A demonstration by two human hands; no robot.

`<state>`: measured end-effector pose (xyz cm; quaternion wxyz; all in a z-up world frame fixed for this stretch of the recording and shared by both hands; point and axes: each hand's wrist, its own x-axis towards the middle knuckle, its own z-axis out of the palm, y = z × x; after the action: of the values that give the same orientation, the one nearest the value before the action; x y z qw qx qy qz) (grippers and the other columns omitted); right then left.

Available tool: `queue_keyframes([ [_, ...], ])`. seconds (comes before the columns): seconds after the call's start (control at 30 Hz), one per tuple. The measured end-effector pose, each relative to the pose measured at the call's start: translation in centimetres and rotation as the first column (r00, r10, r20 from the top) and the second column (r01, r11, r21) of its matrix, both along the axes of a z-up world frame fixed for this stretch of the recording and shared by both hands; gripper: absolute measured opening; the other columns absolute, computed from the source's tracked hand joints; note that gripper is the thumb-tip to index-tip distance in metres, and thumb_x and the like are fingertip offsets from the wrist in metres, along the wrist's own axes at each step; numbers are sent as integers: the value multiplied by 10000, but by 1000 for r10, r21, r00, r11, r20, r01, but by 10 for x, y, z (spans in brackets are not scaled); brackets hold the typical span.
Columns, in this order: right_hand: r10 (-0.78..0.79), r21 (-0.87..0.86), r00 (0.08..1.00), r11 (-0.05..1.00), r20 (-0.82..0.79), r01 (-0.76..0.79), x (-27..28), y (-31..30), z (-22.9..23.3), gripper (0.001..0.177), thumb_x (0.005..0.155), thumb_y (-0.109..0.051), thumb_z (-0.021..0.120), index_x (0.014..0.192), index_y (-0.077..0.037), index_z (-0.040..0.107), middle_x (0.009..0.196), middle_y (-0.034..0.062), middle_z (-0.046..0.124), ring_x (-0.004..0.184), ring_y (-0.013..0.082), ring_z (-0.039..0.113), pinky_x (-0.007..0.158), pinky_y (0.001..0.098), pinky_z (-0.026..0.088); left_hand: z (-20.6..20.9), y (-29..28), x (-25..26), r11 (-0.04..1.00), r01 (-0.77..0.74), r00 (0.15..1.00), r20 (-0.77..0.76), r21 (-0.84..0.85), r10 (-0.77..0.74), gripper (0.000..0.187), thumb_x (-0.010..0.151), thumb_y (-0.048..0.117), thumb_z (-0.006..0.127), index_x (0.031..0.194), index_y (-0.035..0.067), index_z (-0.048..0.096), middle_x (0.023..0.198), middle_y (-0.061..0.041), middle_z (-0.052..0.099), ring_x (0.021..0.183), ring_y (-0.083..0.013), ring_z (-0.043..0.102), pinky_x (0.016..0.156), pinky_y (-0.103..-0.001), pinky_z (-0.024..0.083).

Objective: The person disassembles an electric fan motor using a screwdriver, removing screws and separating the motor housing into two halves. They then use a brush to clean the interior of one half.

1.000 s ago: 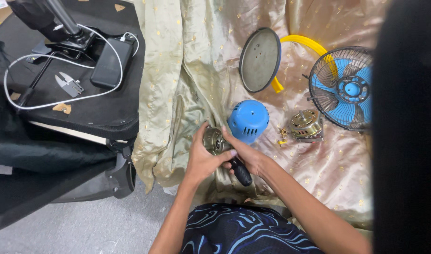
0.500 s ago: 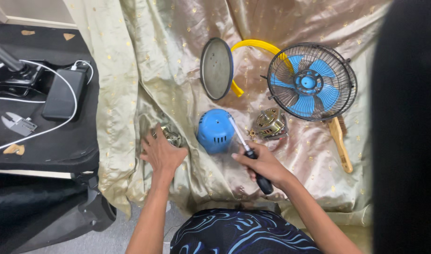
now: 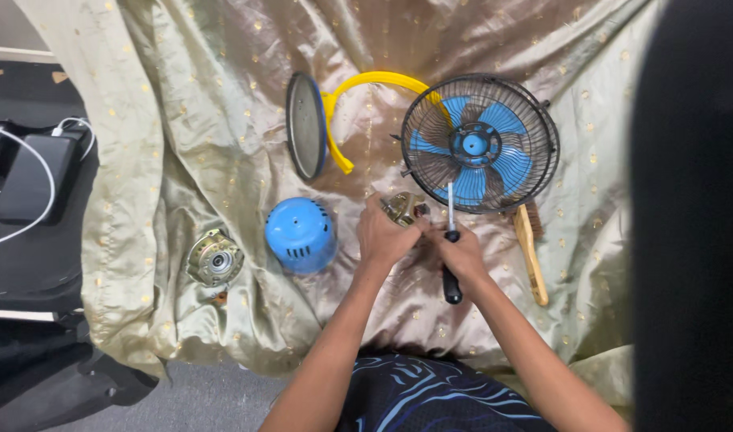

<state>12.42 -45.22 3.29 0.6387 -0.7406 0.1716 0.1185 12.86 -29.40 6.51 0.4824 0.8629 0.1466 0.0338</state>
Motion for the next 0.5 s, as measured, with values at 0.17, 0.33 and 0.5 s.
queue_keyframes([
  [0.17,112,62,992,992,-60,-109,-1,-5,-3,342,880,-352,755,953,-59,596,577,5,530,413,98,454,353,292,373,-36,-12,19,980,-182,958,-212,76,194,1047,595,574,888,1292,-95,485,1210,-299,621,1165,-436,599,1030,-471,448],
  [0.33,190,33,975,982,-118,-187,12,-10,5,310,851,-332,786,936,-58,669,660,14,714,429,91,449,369,290,365,-38,-4,23,966,-257,939,-232,8,252,1016,478,595,879,1239,-8,576,1153,-210,695,1092,-357,690,953,-411,526],
  [0.5,212,-277,977,938,-24,-210,25,-20,4,226,830,-285,786,840,-59,784,625,49,674,477,125,573,440,317,450,-21,-12,15,929,-369,902,-256,-42,347,899,436,549,890,1124,60,581,1061,-185,717,1015,-339,709,915,-404,536],
])
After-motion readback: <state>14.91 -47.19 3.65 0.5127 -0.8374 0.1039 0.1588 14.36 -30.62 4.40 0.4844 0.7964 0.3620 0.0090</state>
